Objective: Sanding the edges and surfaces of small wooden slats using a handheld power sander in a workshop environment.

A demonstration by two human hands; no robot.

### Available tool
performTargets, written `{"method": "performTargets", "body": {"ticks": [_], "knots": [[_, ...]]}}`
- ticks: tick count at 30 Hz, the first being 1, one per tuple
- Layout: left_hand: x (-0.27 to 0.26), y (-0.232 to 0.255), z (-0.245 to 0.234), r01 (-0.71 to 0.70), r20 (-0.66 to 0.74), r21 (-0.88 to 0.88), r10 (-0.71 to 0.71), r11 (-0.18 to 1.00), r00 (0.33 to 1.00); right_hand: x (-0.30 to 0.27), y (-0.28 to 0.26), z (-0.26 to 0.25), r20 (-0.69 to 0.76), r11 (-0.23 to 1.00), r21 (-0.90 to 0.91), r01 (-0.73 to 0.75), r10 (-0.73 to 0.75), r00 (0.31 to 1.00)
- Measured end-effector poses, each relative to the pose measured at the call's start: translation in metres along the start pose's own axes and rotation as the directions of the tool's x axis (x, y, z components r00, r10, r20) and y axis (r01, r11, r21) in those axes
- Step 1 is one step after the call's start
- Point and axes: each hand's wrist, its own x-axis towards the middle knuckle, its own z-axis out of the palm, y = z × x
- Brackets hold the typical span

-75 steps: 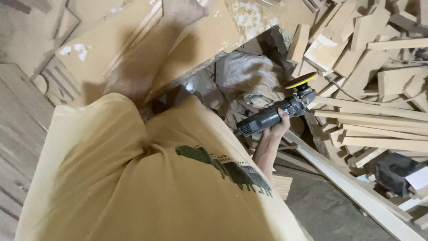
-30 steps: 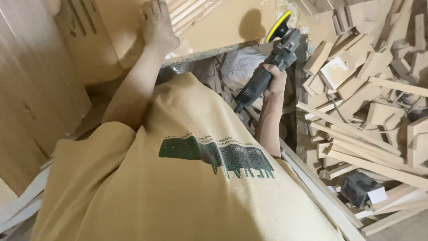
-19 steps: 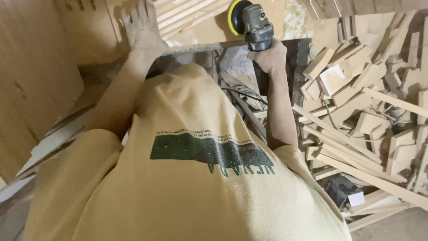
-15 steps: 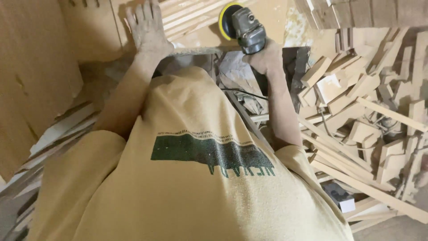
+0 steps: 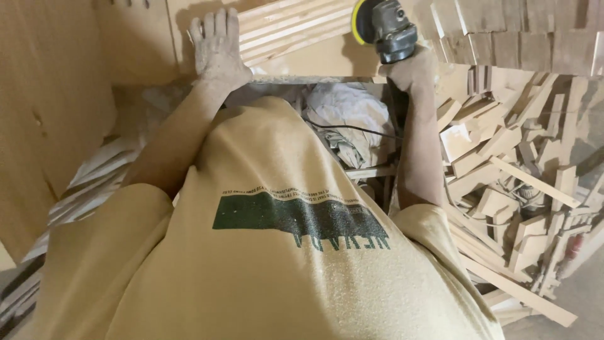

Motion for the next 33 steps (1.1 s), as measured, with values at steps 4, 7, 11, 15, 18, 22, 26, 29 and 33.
{"method": "performTargets", "body": {"ticks": [4,7,11,15,18,22,26,29,33], "knots": [[-0.002,0.002,-0.003,0.009,0.079,-0.014,-0.008,1.0,0.997,-0.04,-0.073,0.03,0.181,0.988,-0.093,0.123,-0.104,0.978],[-0.002,-0.001,0.0,0.004,0.057,-0.023,-0.002,1.0,0.998,-0.049,-0.099,0.041,0.246,0.973,-0.028,0.229,-0.216,0.945],[0.001,-0.002,0.014,-0.01,-0.018,-0.028,0.009,1.0,1.0,-0.017,-0.063,0.013,0.184,0.991,-0.018,0.136,-0.13,0.974],[0.0,0.0,0.002,-0.002,0.052,0.053,0.0,0.999,0.999,0.021,-0.011,0.0,-0.023,0.993,-0.078,0.093,-0.095,0.995],[0.001,-0.001,0.0,-0.03,-0.003,-0.007,0.03,1.0,1.0,0.009,-0.039,0.01,-0.015,0.983,-0.172,0.056,-0.059,0.998],[0.001,-0.002,0.002,-0.017,0.046,-0.041,0.018,0.999,0.999,-0.034,-0.11,0.041,0.194,0.976,-0.064,0.209,-0.194,0.962],[-0.001,-0.001,0.005,-0.013,0.03,-0.033,0.014,0.999,0.999,-0.021,-0.104,0.045,0.15,0.913,-0.038,0.407,-0.398,0.905],[0.001,0.0,-0.001,-0.01,0.091,0.02,0.008,1.0,0.996,0.022,-0.065,0.007,0.145,0.993,-0.075,0.088,-0.076,0.986],[0.001,0.002,-0.002,-0.009,0.06,0.036,0.007,0.999,0.998,0.045,-0.024,-0.018,0.003,0.993,-0.12,-0.013,0.013,1.0]]}}
